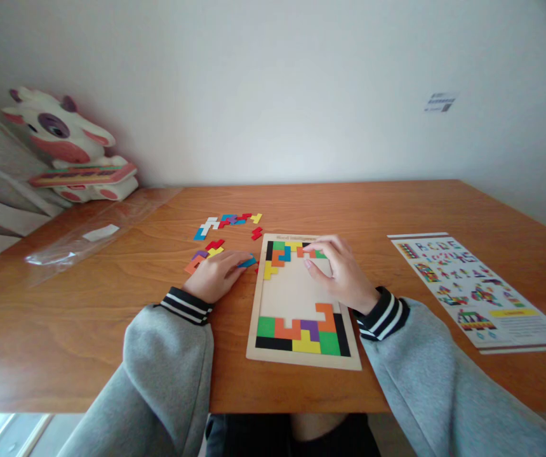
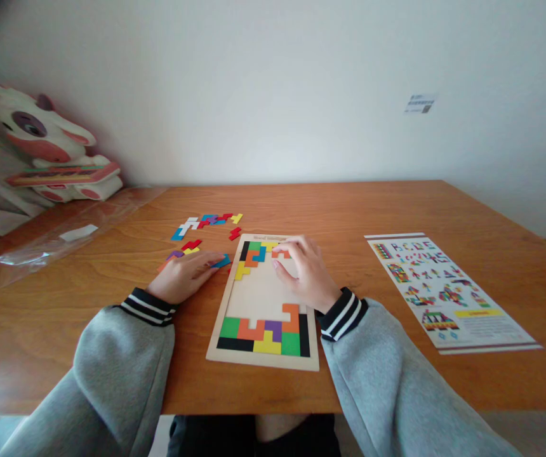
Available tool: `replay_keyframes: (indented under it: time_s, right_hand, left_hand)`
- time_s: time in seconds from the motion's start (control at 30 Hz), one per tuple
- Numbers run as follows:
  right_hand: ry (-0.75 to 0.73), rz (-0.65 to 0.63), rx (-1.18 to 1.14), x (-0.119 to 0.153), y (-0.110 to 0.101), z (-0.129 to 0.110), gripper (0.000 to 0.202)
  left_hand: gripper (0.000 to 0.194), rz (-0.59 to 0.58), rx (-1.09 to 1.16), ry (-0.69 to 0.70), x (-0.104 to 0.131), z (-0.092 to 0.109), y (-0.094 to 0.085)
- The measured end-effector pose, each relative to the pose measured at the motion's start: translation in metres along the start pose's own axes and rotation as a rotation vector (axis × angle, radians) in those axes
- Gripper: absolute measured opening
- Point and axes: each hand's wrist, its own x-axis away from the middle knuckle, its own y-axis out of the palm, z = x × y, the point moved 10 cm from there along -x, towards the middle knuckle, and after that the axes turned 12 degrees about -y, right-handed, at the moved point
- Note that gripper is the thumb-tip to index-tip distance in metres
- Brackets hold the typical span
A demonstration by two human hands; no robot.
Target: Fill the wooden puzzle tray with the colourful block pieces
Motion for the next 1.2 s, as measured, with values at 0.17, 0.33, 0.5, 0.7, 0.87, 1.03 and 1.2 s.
replay_keyframes:
  time_s: [0.17,0.33,0.5,0.7,0.87,1.03,1.2]
  right_hand:
    - [-0.018,0.009,-0.005,0.001,0.001,0.000,0.016]
    - [-0.020,0.012,-0.007,0.001,0.001,-0.001,0.017]
    - [-0.034,0.012,-0.006,0.000,0.001,-0.002,0.016]
    - [-0.038,-0.007,-0.010,0.000,0.002,-0.003,0.015]
    - [-0.040,-0.026,-0.010,0.000,0.004,-0.004,0.015]
    - [-0.033,-0.037,-0.022,0.000,0.006,-0.004,0.015]
    - [-0.033,-0.039,-0.019,0.000,0.006,-0.005,0.016]
  left_hand:
    - [0.027,0.029,0.043,-0.019,0.000,0.002,-0.003]
    - [0.029,0.016,0.048,-0.030,-0.001,0.006,-0.004]
    - [0.030,-0.014,0.013,-0.037,-0.001,0.010,-0.001]
    - [0.024,0.062,0.004,-0.018,0.000,0.016,-0.006]
    - [0.024,0.112,0.017,-0.064,0.000,0.017,-0.011]
    - [0.022,0.161,-0.021,-0.139,-0.001,0.013,-0.016]
    - [0.023,0.209,-0.065,-0.257,0.000,0.002,-0.022]
